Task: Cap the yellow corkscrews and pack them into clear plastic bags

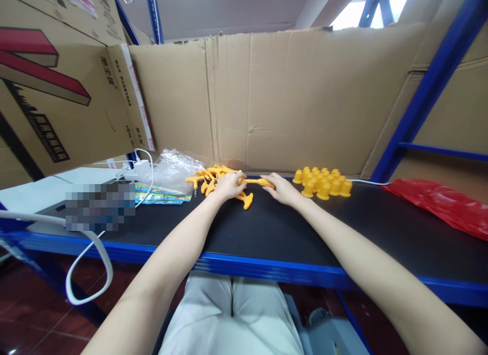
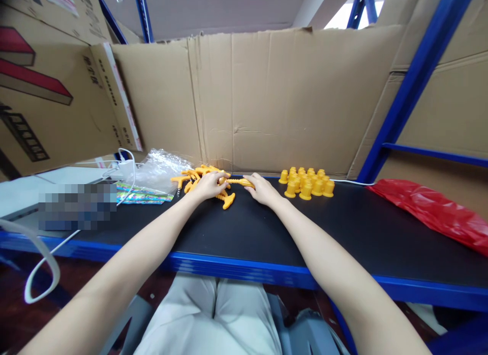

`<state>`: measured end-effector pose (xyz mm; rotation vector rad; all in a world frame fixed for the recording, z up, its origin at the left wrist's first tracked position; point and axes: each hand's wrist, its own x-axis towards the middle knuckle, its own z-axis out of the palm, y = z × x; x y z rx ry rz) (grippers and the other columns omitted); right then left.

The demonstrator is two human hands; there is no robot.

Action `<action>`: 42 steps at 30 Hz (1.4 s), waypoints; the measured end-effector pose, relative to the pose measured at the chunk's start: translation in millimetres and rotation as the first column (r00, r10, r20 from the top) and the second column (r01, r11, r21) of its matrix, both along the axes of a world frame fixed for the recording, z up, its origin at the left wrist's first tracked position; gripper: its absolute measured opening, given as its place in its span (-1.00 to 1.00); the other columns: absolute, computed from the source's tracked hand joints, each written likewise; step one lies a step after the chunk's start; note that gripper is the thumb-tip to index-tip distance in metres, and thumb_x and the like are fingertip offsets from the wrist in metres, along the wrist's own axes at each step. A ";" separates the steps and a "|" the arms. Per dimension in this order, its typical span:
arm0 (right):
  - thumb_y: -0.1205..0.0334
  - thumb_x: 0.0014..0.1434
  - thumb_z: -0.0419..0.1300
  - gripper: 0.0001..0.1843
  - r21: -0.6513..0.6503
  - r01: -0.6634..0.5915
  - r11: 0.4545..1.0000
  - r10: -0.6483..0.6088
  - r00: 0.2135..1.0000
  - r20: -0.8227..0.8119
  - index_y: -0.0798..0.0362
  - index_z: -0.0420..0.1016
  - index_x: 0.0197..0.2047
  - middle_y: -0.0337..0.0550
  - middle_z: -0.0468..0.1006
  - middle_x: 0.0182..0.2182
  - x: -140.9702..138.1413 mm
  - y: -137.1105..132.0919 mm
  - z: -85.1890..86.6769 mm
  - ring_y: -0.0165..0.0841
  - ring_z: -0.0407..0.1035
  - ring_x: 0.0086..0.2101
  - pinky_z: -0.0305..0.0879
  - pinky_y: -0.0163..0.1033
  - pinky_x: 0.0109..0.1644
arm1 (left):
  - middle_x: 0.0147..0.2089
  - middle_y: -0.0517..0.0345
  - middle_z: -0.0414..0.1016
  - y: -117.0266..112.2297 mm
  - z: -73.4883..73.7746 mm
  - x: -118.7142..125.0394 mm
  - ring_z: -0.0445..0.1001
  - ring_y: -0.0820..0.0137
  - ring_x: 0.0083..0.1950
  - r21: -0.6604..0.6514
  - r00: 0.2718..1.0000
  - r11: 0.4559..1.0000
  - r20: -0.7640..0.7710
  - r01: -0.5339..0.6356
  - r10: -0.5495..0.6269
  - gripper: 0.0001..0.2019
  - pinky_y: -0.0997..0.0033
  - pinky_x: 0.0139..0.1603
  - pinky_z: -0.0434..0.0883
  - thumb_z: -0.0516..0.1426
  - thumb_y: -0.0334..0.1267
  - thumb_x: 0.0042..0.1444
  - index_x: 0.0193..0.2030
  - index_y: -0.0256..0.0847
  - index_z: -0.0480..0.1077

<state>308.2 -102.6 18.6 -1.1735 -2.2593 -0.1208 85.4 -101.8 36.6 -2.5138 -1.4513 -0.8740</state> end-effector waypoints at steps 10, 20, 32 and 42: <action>0.27 0.10 0.14 -0.46 -0.082 -0.035 0.996 0.027 0.995 -0.091 0.05 0.21 0.16 -0.01 0.33 -0.08 4.5 1.0 8.2 -0.26 0.29 -0.04 0.19 -0.10 0.07 | -0.25 0.09 0.51 -1.8 2.2 -0.1 0.45 0.32 -0.23 -0.056 1.000 0.998 -0.016 0.004 -0.005 -0.70 0.38 -0.20 0.34 0.05 -0.17 0.09 -0.05 -0.16 0.40; 0.28 0.12 0.15 -0.78 -0.479 -0.259 0.839 -0.061 0.829 -0.556 0.10 0.30 -0.13 -0.06 0.53 -0.22 11.8 -2.5 19.7 -0.34 0.45 -0.19 0.30 -0.15 0.01 | -0.29 0.14 0.49 7.1 -4.1 -6.3 0.44 0.36 -0.26 0.000 0.999 0.999 -0.014 0.047 -0.047 -0.75 0.41 -0.23 0.32 0.04 -0.19 0.10 -0.09 -0.16 0.36; 0.06 0.16 0.13 -0.64 -0.664 -0.338 0.667 -0.163 0.803 -0.573 0.05 0.11 -0.09 -0.11 0.58 -0.41 8.2 -12.1 19.9 -0.44 0.44 -0.54 0.32 -0.37 -0.47 | -0.22 0.12 0.49 9.8 -6.3 -6.9 0.44 0.35 -0.21 -0.007 0.998 0.999 -0.039 0.051 -0.051 -0.74 0.40 -0.19 0.33 0.06 -0.15 0.10 -0.09 -0.16 0.35; -0.24 0.17 -0.14 -0.41 -0.713 -0.297 0.635 -0.257 0.789 -0.558 0.16 0.30 -0.36 -0.06 0.50 -0.64 9.3 -0.5 12.0 -0.50 0.25 -0.74 0.12 -0.42 -0.71 | -0.23 0.13 0.47 12.2 -6.3 -7.2 0.43 0.37 -0.20 -0.004 0.995 0.995 -0.011 0.103 -0.103 -0.72 0.40 -0.15 0.33 0.08 -0.15 0.09 -0.07 -0.16 0.33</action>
